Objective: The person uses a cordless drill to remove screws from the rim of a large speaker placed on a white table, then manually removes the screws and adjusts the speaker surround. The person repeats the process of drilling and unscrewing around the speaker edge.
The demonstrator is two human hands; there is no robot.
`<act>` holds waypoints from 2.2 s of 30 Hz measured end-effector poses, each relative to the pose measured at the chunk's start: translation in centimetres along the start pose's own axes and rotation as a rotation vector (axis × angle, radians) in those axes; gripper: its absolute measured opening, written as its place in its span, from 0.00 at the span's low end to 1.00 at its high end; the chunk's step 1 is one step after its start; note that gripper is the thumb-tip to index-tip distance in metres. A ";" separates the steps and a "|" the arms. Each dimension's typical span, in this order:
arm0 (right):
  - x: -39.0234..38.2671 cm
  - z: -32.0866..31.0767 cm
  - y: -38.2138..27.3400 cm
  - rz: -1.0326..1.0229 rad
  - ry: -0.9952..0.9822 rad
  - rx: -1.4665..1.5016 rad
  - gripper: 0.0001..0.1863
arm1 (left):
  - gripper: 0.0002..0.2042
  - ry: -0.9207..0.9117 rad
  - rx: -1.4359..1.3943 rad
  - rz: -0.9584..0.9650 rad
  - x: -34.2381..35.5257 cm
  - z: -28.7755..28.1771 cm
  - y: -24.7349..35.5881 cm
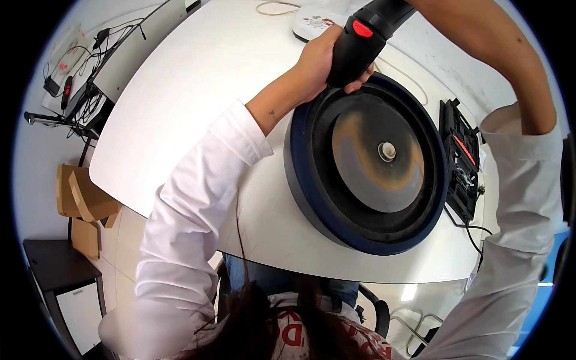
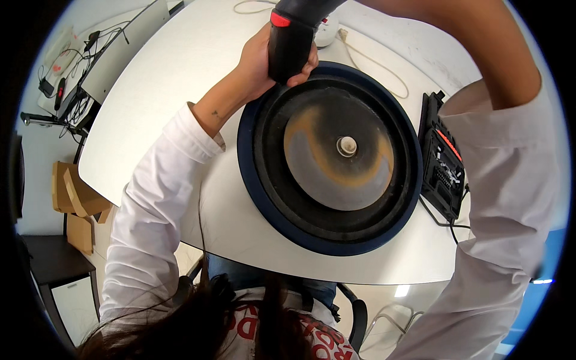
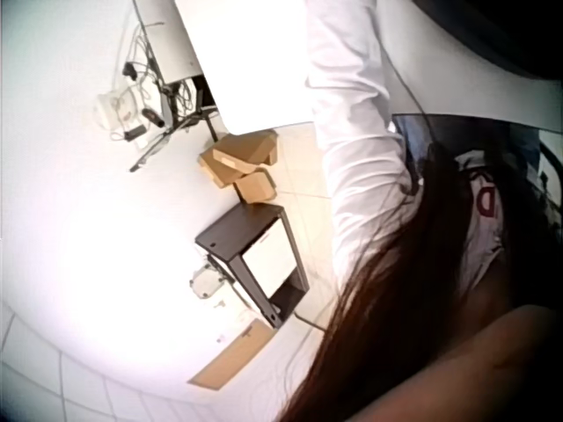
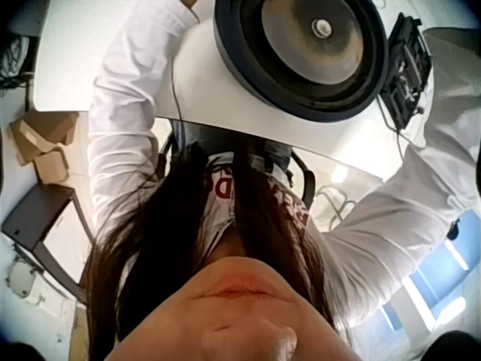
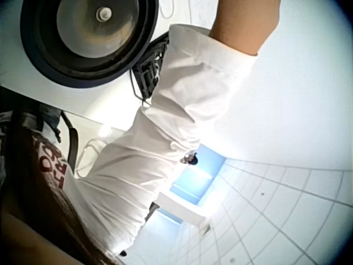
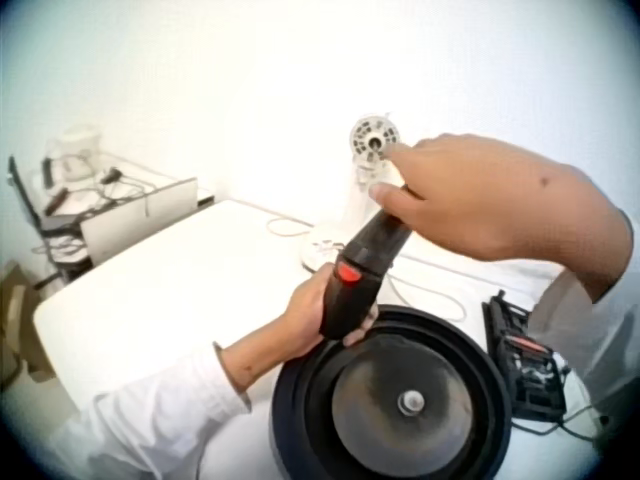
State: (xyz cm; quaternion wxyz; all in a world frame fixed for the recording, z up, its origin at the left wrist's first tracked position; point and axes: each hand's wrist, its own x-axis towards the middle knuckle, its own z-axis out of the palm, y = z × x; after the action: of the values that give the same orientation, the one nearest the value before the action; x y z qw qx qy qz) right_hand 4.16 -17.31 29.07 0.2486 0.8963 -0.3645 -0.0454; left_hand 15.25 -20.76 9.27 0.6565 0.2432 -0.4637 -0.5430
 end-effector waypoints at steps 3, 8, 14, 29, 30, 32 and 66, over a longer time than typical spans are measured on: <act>1.5 1.3 -0.3 0.129 -0.028 -0.081 0.30 | 0.24 0.049 0.048 -0.025 -0.4 0.2 0.3; 3.6 2.6 0.2 0.096 0.001 -0.109 0.34 | 0.27 0.030 0.030 -0.048 -0.2 0.0 0.2; 4.8 4.0 1.1 -0.013 0.020 0.157 0.30 | 0.30 0.048 0.028 -0.030 -0.2 -0.1 0.2; 6.2 6.6 2.2 -0.374 0.257 -0.189 0.12 | 0.21 -0.178 0.290 -0.147 -1.8 -6.7 2.4; 5.8 6.4 2.0 -0.369 0.256 -0.169 0.12 | 0.20 -0.203 0.501 -0.114 -2.4 -7.2 2.6; 5.3 6.1 1.7 -0.358 0.257 -0.134 0.11 | 0.16 -0.221 0.772 -0.191 -3.7 -6.9 3.3; 6.3 6.4 1.8 -0.336 0.255 0.330 0.18 | 0.04 -0.022 1.250 0.180 -4.1 -4.5 0.4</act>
State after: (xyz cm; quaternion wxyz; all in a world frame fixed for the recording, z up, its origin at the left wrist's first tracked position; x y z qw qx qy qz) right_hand 5.97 -25.29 24.97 0.1321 0.9710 -0.1791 0.0873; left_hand 19.43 -17.60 6.19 0.4284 0.5353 -0.7189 -0.1146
